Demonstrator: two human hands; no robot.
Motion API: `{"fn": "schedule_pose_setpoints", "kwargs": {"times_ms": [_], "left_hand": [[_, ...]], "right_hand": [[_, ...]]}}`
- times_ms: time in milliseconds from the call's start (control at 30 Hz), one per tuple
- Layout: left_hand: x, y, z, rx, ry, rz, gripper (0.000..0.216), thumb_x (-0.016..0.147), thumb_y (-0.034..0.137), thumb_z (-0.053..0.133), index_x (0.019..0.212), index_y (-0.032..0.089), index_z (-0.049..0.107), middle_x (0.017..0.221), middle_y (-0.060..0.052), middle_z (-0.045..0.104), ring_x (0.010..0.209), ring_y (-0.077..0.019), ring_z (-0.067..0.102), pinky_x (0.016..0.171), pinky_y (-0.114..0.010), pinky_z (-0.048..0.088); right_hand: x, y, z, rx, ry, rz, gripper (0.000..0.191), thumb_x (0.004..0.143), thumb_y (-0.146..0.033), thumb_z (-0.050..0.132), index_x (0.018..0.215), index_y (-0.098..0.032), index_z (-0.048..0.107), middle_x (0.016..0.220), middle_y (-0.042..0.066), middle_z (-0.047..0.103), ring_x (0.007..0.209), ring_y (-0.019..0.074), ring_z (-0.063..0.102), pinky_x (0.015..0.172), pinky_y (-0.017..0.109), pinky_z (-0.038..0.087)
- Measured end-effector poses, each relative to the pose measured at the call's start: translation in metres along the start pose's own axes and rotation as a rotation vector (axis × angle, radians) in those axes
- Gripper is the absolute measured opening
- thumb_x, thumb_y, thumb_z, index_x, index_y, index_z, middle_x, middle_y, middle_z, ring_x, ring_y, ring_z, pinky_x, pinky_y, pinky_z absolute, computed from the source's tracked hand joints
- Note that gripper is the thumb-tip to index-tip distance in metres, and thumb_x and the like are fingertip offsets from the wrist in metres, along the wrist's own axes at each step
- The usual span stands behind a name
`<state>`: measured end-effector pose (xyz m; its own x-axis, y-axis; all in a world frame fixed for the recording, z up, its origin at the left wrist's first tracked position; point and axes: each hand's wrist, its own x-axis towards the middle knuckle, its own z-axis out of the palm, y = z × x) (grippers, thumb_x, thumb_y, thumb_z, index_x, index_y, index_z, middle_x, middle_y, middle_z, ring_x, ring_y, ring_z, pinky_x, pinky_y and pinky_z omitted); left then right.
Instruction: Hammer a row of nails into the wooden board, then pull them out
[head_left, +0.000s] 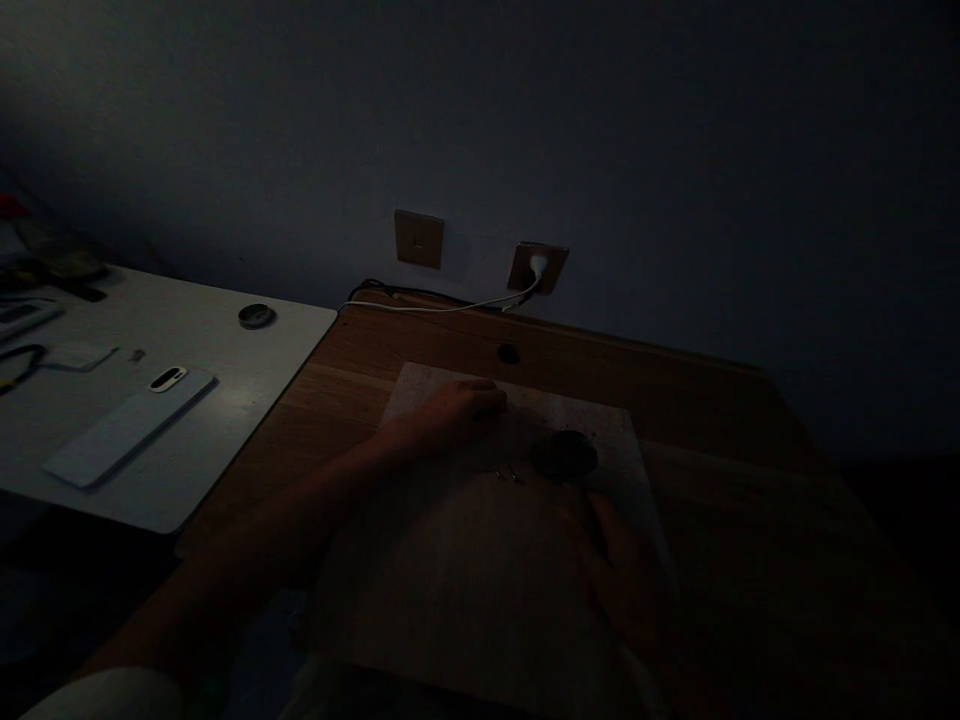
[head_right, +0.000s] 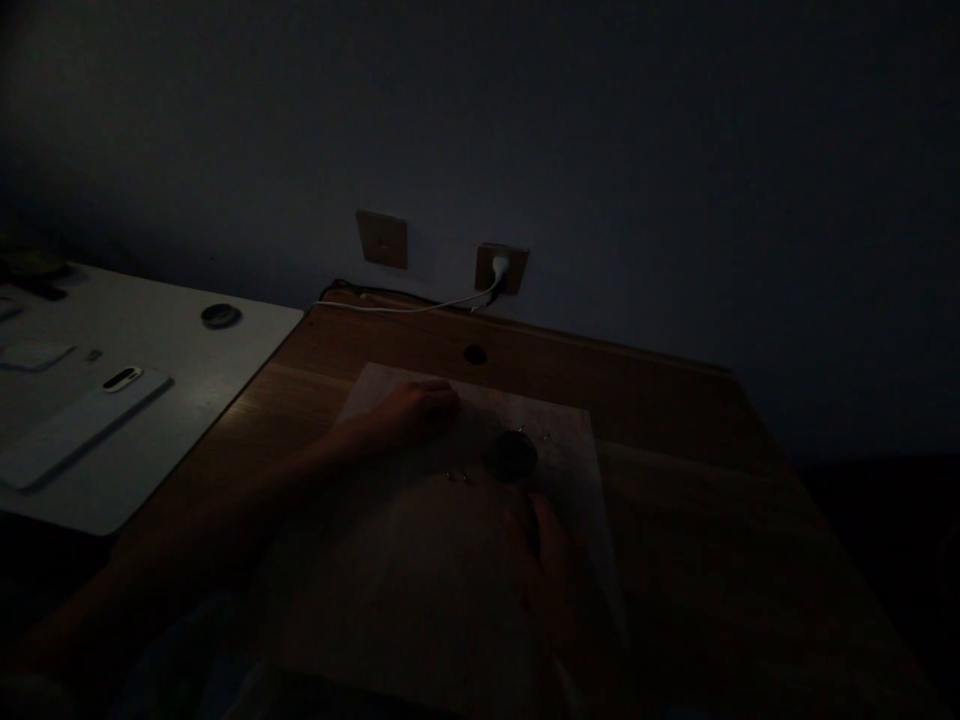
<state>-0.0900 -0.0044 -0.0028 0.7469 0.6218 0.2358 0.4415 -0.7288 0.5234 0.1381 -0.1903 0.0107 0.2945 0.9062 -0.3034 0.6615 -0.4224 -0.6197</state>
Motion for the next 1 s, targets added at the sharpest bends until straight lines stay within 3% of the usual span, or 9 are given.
{"fn": "schedule_pose_setpoints", "kwargs": {"times_ms": [100,233,400,567,767,867,1000], "left_hand": [[0.001,-0.001,0.002,0.001,0.013,-0.005,0.015,0.092,0.017,0.056,0.097,0.017,0.070,0.100,-0.007,0.069,0.084,-0.0160,0.065,0.075,-0.026,0.048],[0.002,-0.001,0.005,-0.067,0.041,-0.063,0.021,0.091,0.012,0.056,0.105,0.017,0.070,0.101,-0.006,0.074,0.088,-0.0166,0.069,0.078,-0.027,0.050],[0.001,0.002,0.003,-0.164,0.050,-0.150,0.043,0.086,0.008,0.060,0.129,0.017,0.061,0.101,-0.005,0.077,0.089,-0.0170,0.073,0.078,-0.026,0.052],[0.000,-0.001,0.003,-0.203,0.078,-0.169,0.051,0.088,0.015,0.063,0.138,0.017,0.055,0.103,-0.008,0.077,0.088,-0.0185,0.073,0.073,-0.026,0.051],[0.000,-0.010,0.012,-0.195,0.099,-0.165,0.051,0.089,0.025,0.068,0.138,0.018,0.056,0.104,-0.009,0.076,0.086,-0.0205,0.073,0.071,-0.027,0.050],[0.000,-0.009,0.012,-0.226,0.096,-0.159,0.043,0.090,0.024,0.066,0.132,0.018,0.059,0.102,-0.008,0.076,0.086,-0.0198,0.073,0.071,-0.027,0.050],[-0.003,-0.008,0.003,-0.330,0.050,-0.128,0.053,0.085,0.018,0.068,0.136,0.017,0.053,0.105,-0.007,0.074,0.089,-0.0181,0.071,0.074,-0.026,0.051]], "right_hand": [[-0.001,-0.001,0.002,0.010,-0.003,-0.010,0.067,0.090,-0.071,0.044,0.129,-0.020,0.064,0.082,0.007,0.074,0.074,0.0294,0.073,0.069,0.040,0.056],[0.004,-0.010,-0.001,0.045,0.005,-0.054,0.062,0.088,-0.068,0.050,0.121,-0.018,0.068,0.099,0.011,0.077,0.093,0.0321,0.073,0.080,0.042,0.055],[0.020,-0.049,-0.015,0.096,-0.057,-0.162,0.055,0.093,-0.064,0.047,0.123,-0.022,0.068,0.103,0.010,0.075,0.088,0.0282,0.072,0.074,0.038,0.054],[0.038,-0.079,-0.019,0.003,-0.169,-0.255,0.048,0.096,-0.056,0.044,0.121,-0.022,0.067,0.086,0.007,0.073,0.074,0.0242,0.070,0.064,0.035,0.051],[0.042,-0.076,-0.010,0.044,-0.197,-0.220,0.048,0.096,-0.055,0.043,0.119,-0.020,0.066,0.065,0.000,0.063,0.047,0.0164,0.056,0.048,0.030,0.042],[0.041,-0.078,-0.009,0.041,-0.197,-0.207,0.051,0.096,-0.055,0.043,0.123,-0.019,0.066,0.065,0.000,0.062,0.044,0.0155,0.053,0.046,0.029,0.041],[0.037,-0.075,-0.012,0.046,-0.185,-0.167,0.054,0.093,-0.058,0.046,0.127,-0.021,0.066,0.064,-0.001,0.063,0.047,0.0176,0.057,0.047,0.030,0.044]]}}
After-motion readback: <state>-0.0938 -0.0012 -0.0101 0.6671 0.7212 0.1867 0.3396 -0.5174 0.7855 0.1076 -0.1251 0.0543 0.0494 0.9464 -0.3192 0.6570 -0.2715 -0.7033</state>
